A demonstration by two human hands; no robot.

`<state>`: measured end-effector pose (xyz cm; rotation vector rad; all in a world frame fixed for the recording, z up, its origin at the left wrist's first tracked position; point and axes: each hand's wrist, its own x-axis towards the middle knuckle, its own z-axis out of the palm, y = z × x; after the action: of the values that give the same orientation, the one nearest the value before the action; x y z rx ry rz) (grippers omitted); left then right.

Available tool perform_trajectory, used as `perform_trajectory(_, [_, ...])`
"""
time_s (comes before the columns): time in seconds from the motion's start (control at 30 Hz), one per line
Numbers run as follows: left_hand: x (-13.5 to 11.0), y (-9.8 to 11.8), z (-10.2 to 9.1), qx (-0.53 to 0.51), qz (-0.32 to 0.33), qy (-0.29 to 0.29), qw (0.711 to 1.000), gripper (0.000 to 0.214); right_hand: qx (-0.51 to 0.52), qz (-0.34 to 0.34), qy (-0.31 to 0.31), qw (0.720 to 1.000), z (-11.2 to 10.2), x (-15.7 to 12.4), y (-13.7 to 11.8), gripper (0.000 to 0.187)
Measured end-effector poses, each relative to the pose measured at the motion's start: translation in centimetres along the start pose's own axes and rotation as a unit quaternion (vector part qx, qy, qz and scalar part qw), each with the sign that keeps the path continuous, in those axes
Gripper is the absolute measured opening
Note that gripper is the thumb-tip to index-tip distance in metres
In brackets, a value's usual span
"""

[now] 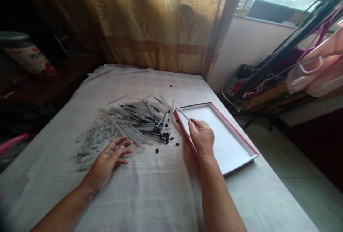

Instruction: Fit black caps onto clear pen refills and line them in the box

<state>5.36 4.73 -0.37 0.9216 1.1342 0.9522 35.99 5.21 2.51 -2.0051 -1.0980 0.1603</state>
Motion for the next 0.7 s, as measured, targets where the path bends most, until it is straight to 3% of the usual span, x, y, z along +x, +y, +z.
perform_trajectory(0.13, [0.0, 0.1, 0.1, 0.005, 0.001, 0.000, 1.000, 0.062, -0.156, 0.090, -0.084, 0.980, 0.4, 2.4, 1.1, 0.033])
perform_trajectory(0.33, [0.0, 0.3, 0.0, 0.011, 0.008, 0.001, 1.000, 0.060, -0.199, 0.097, -0.113, 0.969, 1.9, 2.2, 1.0, 0.033])
perform_trajectory(0.7, [0.1, 0.1, -0.1, 0.017, 0.011, -0.008, 1.000, 0.060, -0.224, 0.074, -0.154, 0.959, 2.3, 1.7, 1.1, 0.034])
